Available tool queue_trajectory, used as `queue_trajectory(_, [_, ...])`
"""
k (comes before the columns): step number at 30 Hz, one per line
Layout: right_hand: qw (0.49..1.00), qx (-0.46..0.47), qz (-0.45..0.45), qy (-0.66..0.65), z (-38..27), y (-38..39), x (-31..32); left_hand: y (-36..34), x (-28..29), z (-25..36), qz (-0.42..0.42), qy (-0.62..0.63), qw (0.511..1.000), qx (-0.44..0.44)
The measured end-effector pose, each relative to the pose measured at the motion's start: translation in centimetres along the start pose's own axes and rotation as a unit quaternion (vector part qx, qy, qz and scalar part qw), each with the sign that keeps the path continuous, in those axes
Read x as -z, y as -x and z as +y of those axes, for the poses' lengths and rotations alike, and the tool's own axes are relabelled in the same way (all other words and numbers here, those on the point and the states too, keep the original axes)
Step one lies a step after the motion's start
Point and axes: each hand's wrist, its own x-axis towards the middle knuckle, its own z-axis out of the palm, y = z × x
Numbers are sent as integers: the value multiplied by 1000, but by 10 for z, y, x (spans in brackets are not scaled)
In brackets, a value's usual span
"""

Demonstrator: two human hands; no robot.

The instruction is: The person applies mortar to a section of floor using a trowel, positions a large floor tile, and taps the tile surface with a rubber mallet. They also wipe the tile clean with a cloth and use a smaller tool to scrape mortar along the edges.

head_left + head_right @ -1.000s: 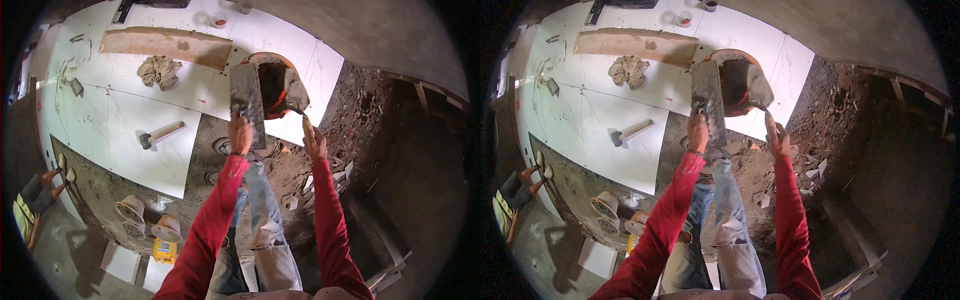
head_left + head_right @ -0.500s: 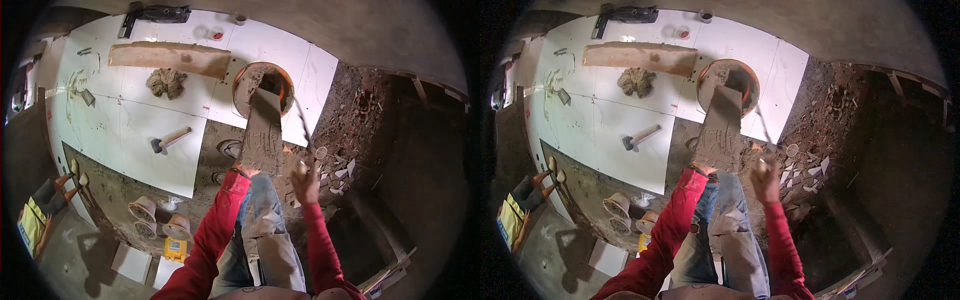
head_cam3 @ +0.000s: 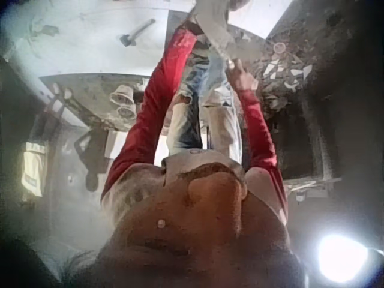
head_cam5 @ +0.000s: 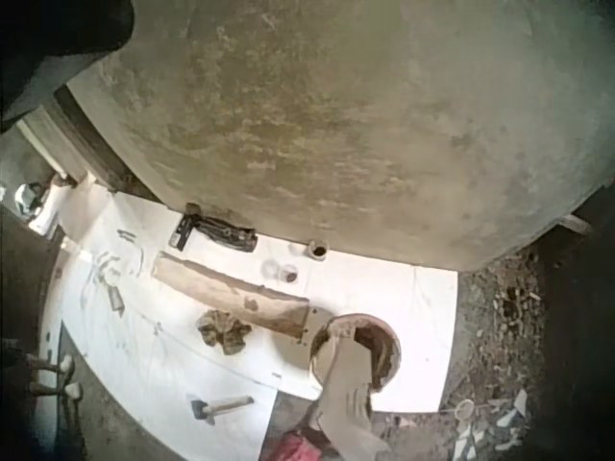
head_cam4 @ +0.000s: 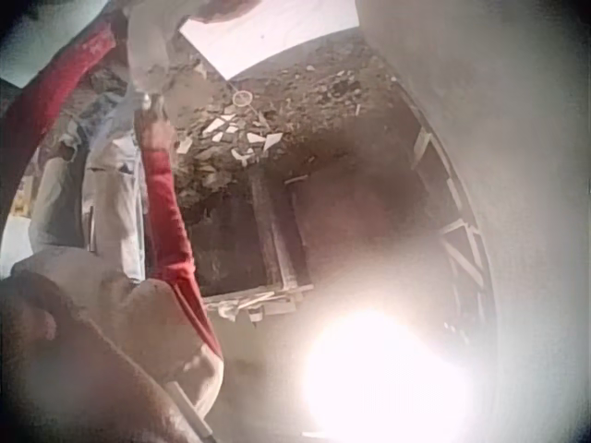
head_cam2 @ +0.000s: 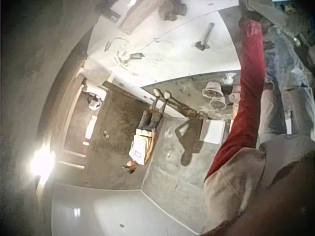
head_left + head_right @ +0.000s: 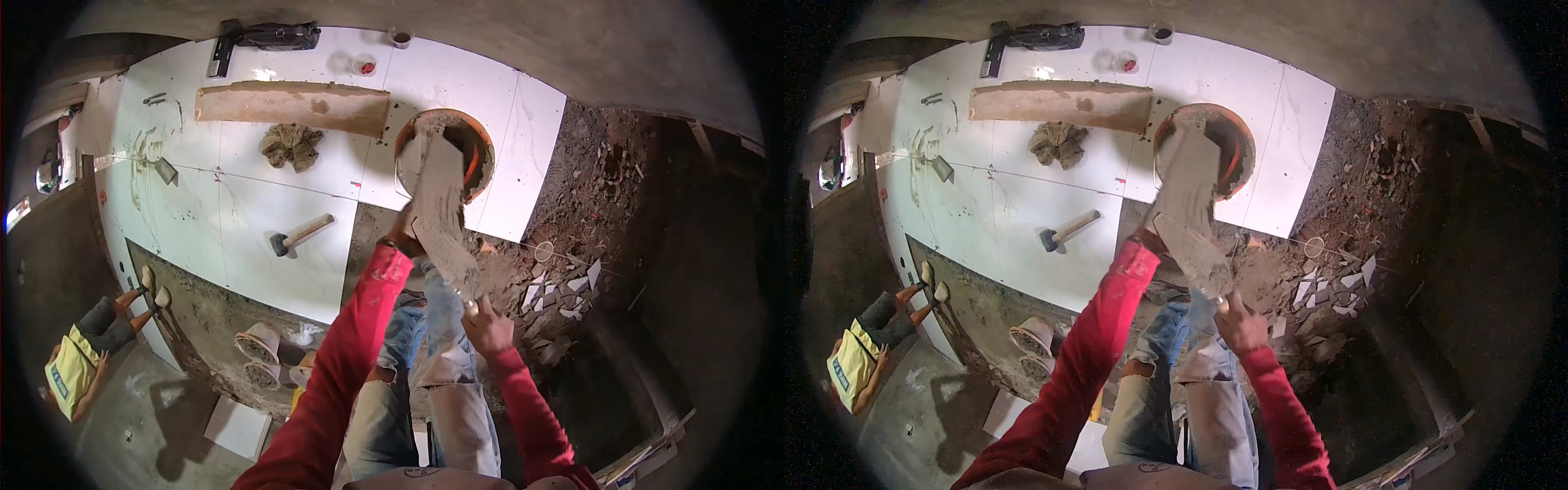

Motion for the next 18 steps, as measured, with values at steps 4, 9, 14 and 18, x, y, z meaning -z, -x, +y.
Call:
queue_trajectory(4, [999,32,-26,34,2,-116,-35,23,18,2,-123,-47,991,30])
queue_trajectory(9, [979,158,52,115,13,-224,-28,112,55,-11,-9,-47,998,-44])
queue_trajectory(14, [974,142,-35,-173,32,-221,-9,206,47,-48,77,-12,980,-181])
queue_trajectory(18, [956,-157,-128,-211,31,-232,22,267,46,-78,114,21,952,-282])
